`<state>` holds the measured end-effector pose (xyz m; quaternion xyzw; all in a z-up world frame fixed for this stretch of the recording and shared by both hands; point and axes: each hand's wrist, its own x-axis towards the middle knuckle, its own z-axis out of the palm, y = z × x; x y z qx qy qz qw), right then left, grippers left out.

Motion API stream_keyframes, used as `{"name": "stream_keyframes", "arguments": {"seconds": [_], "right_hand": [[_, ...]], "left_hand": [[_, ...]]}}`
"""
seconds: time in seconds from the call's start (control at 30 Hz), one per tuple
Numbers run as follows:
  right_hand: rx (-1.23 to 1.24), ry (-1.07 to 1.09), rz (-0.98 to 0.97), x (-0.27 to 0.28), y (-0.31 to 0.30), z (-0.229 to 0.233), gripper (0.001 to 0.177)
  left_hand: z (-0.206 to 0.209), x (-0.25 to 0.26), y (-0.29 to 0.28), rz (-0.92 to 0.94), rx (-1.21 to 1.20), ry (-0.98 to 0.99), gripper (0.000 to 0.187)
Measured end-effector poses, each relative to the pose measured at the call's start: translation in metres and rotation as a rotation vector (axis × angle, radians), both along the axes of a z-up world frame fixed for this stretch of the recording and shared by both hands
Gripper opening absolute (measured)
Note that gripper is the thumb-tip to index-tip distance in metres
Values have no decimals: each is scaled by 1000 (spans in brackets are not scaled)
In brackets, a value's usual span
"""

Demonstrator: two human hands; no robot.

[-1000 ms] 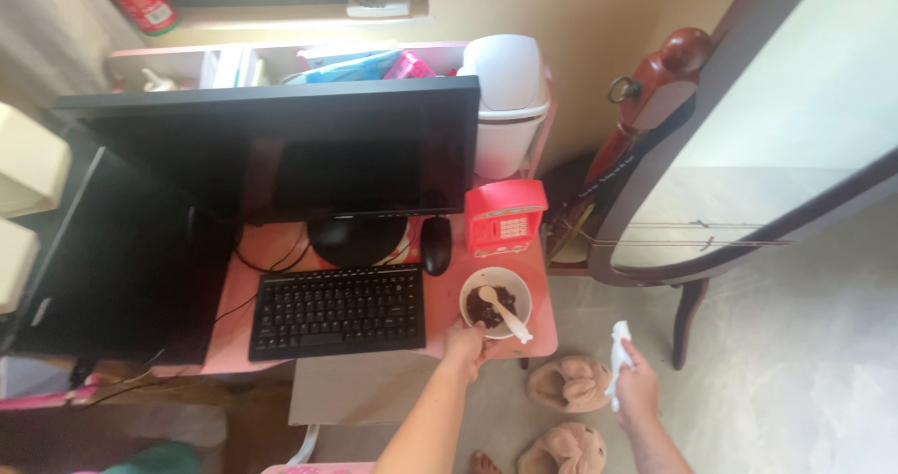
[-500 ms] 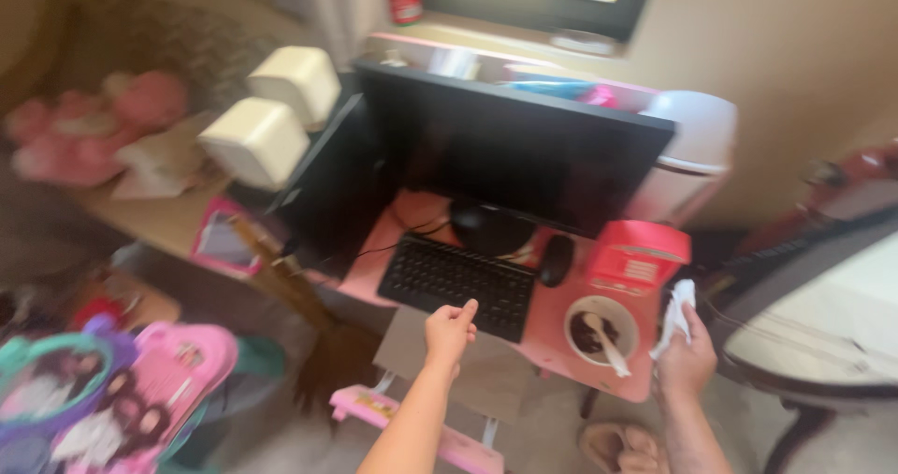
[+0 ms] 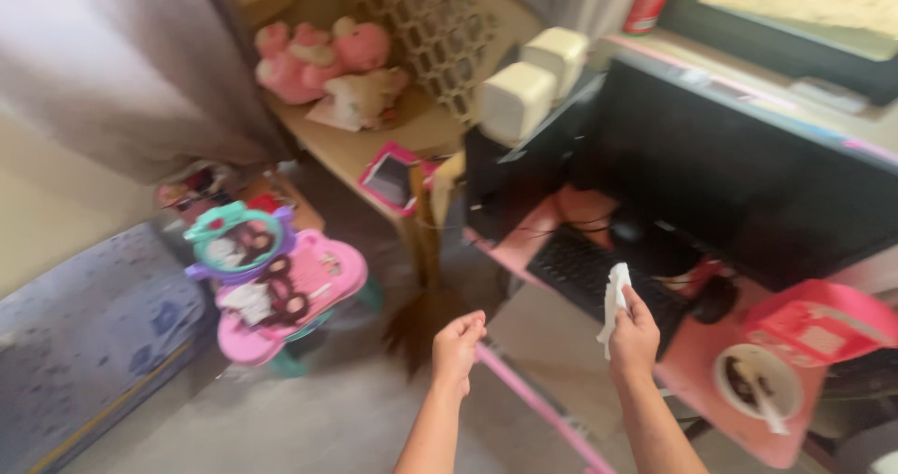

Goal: The person organizes items on a small table, wipes a toy vanity set with a tissue, and sweeps the floor with a broom. They move a tablet and a small table, then sweep under furniture and along the bed.

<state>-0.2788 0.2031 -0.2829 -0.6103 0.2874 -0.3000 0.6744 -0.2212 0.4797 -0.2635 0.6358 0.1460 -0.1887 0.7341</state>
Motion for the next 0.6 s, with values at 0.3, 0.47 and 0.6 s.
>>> {"name": "stream_keyframes", "arguments": {"seconds": [0.3, 0.47, 0.6], "right_hand": [[383, -18, 132, 71, 173, 6, 50], [571, 43, 240, 92, 252, 16, 51], [620, 111, 247, 110, 285, 11, 49]], "left_hand": [[1, 50, 186, 199, -63, -20, 33], [-14, 67, 275, 232, -99, 37, 44], [-18, 72, 314, 187, -120, 162, 57]]}}
